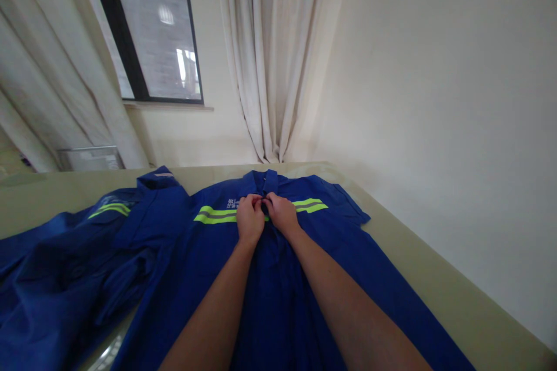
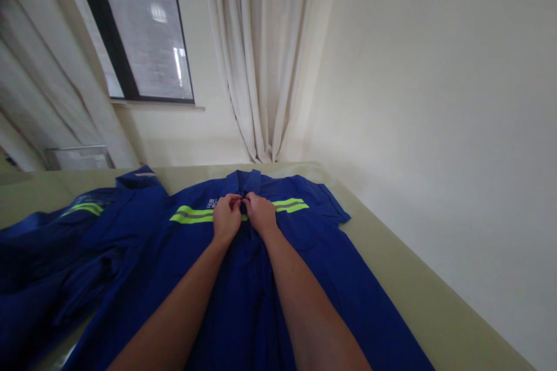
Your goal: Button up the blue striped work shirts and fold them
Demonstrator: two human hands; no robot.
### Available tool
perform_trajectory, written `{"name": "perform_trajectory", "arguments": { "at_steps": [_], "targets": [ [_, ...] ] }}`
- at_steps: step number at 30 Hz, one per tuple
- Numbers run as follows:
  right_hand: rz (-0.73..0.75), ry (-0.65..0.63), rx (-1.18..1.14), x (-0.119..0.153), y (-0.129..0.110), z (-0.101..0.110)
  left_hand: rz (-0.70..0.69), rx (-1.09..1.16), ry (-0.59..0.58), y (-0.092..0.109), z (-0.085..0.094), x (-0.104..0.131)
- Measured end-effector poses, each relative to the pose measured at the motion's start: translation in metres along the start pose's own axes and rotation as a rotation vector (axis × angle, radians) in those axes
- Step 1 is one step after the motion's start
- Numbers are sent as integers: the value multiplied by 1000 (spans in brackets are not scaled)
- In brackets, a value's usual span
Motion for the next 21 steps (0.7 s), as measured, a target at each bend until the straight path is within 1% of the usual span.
{"name": "perform_trajectory", "arguments": {
  "at_steps": [8,21],
  "targets": [
    [44,-8,-31,1,-2,1,22,26,38,-4,1,-2],
    [7,10,6,0,-1,0,14,62,9,-7,-3,-3]
  ]
}}
Point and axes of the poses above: each hand's wrist, its own x-axis away from the middle knuckle, its own z-axis out of the back of the hand, y = z × x, the point moved 4 cm from there along -x, towards the middle knuckle, and after that the axes turned 8 degrees about -x, right-handed, at the moved point
